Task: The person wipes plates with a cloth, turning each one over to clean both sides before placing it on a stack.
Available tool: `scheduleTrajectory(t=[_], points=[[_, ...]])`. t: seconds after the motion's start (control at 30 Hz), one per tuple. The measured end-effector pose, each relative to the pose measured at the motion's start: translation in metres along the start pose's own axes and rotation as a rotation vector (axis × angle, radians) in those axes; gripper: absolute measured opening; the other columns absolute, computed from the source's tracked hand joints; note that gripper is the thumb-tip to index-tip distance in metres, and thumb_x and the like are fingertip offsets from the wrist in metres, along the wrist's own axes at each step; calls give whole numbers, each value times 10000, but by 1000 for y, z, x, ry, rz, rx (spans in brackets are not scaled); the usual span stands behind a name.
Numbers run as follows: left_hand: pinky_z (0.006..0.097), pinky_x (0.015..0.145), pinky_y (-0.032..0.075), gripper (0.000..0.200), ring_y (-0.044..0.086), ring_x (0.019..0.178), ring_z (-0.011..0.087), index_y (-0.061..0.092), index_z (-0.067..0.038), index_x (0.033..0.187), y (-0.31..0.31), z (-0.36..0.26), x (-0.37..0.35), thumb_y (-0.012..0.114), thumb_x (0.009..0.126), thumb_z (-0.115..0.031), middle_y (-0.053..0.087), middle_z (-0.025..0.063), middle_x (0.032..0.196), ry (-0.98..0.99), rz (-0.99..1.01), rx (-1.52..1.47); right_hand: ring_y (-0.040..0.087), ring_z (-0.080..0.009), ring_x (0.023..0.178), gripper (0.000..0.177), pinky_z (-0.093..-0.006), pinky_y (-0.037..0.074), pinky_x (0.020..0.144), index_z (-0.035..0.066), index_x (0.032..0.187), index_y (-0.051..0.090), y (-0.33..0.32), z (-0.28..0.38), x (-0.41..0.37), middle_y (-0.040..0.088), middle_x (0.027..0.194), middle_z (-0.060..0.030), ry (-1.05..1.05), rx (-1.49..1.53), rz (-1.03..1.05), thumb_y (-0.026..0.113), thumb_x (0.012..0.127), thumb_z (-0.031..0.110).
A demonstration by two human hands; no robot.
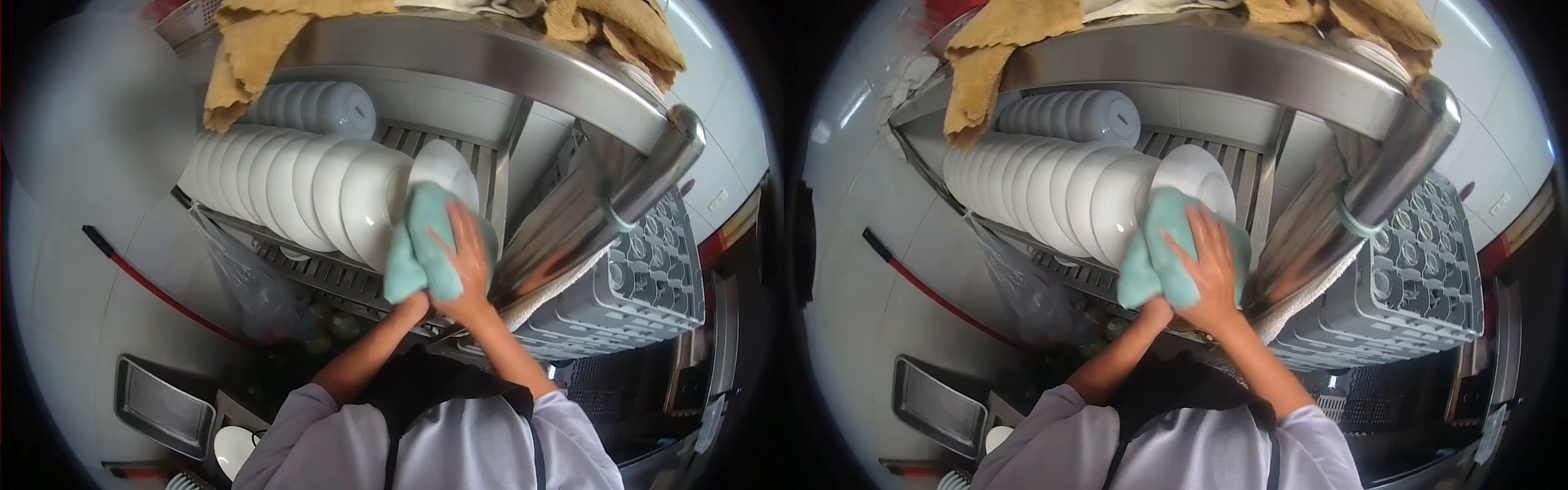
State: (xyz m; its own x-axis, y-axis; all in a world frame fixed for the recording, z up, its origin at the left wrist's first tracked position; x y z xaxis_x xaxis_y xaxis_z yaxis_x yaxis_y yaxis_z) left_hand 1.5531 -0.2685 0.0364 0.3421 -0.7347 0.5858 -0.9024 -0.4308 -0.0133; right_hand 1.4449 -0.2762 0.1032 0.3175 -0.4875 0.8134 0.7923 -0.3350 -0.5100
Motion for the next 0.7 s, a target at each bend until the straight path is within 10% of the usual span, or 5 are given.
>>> scheduleTrajectory(t=[0.07, 0.23, 0.47, 0.63, 0.7], points=[[335, 1020, 437, 454, 543, 1180, 197, 478, 24, 1371, -3, -10, 7, 636, 981, -147, 569, 112, 1296, -49, -16, -213, 479, -469, 1339, 599, -569, 371, 1111, 103, 1324, 643, -5, -1, 42, 495, 1455, -277, 6, -6, -59, 723, 741, 218], [259, 829, 473, 168, 572, 918, 89, 547, 14, 1152, -40, -63, 34, 562, 1029, -99, 632, 65, 1037, -121, -154, -376, 579, -398, 1243, 475, -454, 483, 1011, 54, 1275, 643, 12, -46, 81, 588, 1338, -264, 821, 399, 2, 704, 838, 229], [268, 857, 485, 193, 578, 928, 102, 550, -7, 1155, -99, -67, 43, 605, 1000, -107, 625, 53, 1054, -192, -198, -567, 505, -446, 1331, 460, -494, 411, 1112, 146, 1257, 692, -4, 96, 39, 557, 1426, -198, -285, 36, -93, 689, 798, 170], [360, 939, 513, 286, 631, 1050, 208, 524, 17, 1265, -127, -123, 12, 523, 1023, -137, 632, 146, 1187, -20, -223, -258, 586, -407, 1211, 413, -465, 484, 1004, 118, 1152, 717, -27, 82, 138, 609, 1340, -210, -126, 294, -151, 729, 750, 214], [346, 906, 506, 275, 625, 1032, 203, 527, 34, 1217, -139, -145, 8, 575, 996, -123, 633, 158, 1145, 18, -342, -353, 688, -370, 918, 319, -413, 525, 841, -4, 1122, 671, -9, 50, 146, 717, 982, -196, 356, 635, -29, 668, 899, 225]])
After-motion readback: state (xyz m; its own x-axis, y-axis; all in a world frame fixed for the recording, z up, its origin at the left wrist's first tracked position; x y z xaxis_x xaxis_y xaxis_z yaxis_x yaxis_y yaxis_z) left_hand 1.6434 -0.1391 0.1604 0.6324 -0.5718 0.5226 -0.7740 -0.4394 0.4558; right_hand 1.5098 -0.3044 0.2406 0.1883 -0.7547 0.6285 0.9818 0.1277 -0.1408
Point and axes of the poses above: each hand's wrist, its own x-axis towards the middle knuckle, its own y-axis out of the palm, z = x × y, the point moved 3 cm from there along x, towards the middle knuckle
